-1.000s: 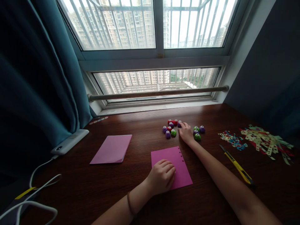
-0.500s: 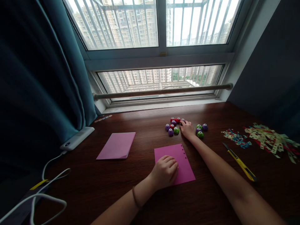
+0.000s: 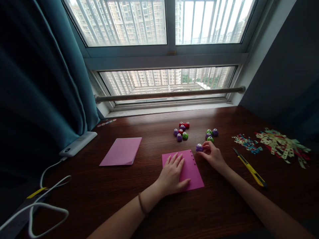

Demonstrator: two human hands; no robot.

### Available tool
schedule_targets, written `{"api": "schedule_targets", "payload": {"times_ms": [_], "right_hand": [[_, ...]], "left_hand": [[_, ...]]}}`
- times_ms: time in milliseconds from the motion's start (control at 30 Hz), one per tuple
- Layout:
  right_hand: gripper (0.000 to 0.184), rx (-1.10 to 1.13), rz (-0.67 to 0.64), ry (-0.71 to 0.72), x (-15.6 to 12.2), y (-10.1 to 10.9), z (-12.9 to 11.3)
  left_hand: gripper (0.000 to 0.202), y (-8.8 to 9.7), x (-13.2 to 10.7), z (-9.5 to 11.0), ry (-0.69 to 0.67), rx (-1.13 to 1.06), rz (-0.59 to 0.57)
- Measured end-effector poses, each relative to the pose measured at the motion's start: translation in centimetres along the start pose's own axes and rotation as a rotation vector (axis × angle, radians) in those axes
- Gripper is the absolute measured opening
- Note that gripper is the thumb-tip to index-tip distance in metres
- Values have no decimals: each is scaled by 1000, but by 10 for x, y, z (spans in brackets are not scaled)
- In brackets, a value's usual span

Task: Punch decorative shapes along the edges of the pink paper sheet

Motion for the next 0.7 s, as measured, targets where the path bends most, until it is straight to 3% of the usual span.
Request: {"api": "schedule_targets", "payload": {"times_ms": [133,333,533,700], "right_hand": [[40,239,-132,-17,-23,-8,-7],[23,131,-310,90,-27,-10,-23],[26,-28,-398,106,-28,0,-24],[25,16,-436,90,-29,-1,-25]], "left_hand": [[84,-4,0,-2,4,18,-55],[86,-7,0,-3,7,40,-86],[81,-6,0,-2,15,65,-93],[80,-7,1,-1,24,87,-128]]}}
Point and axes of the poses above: each hand's wrist, its own x-axis towards the middle knuckle, its own y-axis out of the back of the hand, z = x × y, the point moved 6 cm from there along x, towards the middle knuckle, and after that the axes turned 9 degrees about y, right-handed, at the moved point
